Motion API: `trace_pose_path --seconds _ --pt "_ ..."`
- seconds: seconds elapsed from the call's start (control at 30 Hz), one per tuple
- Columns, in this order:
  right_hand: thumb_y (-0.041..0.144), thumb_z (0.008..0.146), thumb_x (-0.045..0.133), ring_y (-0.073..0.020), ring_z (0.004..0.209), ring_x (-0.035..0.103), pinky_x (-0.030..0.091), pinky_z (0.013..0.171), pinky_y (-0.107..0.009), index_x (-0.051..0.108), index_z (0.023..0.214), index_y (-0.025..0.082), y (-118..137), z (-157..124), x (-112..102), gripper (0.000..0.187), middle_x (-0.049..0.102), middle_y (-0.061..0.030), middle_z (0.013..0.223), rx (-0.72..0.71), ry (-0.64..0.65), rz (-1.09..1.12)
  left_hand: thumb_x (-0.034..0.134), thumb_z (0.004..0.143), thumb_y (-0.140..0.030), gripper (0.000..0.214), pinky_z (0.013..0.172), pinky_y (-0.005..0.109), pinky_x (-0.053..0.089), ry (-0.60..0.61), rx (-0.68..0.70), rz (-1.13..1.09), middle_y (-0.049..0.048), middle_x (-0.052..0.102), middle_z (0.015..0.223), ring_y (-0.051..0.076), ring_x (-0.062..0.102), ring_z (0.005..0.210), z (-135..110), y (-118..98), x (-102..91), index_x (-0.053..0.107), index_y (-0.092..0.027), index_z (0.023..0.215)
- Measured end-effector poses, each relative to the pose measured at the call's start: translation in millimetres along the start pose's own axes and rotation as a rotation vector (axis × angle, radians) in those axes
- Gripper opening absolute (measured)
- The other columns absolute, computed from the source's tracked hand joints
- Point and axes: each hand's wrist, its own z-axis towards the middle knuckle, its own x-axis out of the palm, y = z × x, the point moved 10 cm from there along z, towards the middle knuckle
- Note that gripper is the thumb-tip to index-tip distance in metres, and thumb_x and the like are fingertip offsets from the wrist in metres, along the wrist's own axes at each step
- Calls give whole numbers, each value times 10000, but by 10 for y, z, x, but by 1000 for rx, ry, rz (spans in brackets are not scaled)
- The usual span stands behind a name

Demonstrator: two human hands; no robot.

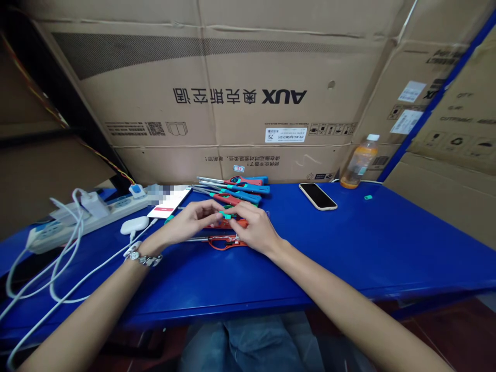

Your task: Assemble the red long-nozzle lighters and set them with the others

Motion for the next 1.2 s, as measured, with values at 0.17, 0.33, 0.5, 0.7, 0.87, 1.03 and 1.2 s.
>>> trace_pose_path --seconds 0.17,0.33,0.5,0.7,0.87,1.03,1.2 --pt "124 876 546 -196 916 676 545 822 -346 691 1041 217 76 -29 52 239 729 -62 970 -68 37 5 669 846 -392 271 754 294 508 19 2 13 52 728 869 173 653 805 -17 36 -71 709 -146 953" --pt "113 878 547 -196 910 672 546 811 -340 678 1026 204 148 -47 127 217 720 -79 971 -138 104 -13 671 842 -333 229 798 296 517 60 38 81 66 749 939 189 668 866 -54 -54 -64 738 -149 960" --pt "112 829 593 -202 919 650 526 805 -342 646 1009 207 86 -80 189 211 695 -70 983 -56 241 -65 619 864 -299 189 676 270 480 89 -24 337 47 729 824 166 626 721 -119 -27 -77 729 -156 919" --pt "227 875 629 -227 964 599 464 819 -370 657 933 198 -246 -193 216 71 641 -75 993 165 397 -215 620 827 -186 105 664 256 442 107 -49 527 39 719 823 167 618 727 -164 74 -70 722 -170 850" --pt "341 925 618 -220 957 592 420 821 -360 666 961 194 -293 -233 289 159 653 -80 1014 171 500 -238 645 819 -159 86 670 248 437 154 -31 514 39 698 822 158 602 734 -161 54 11 730 -159 835" --pt "433 914 634 -202 911 592 423 799 -328 665 962 180 -250 -229 312 260 652 -74 970 149 511 -201 625 852 -156 149 666 239 444 188 -37 514 45 679 835 148 595 725 -166 59 62 744 -150 941" --pt "441 949 578 -183 873 579 422 743 -289 676 952 183 -246 -244 366 276 618 -65 931 158 573 -156 602 850 -103 181 692 240 446 229 -2 547 45 672 866 146 593 746 -176 70 108 754 -165 927"
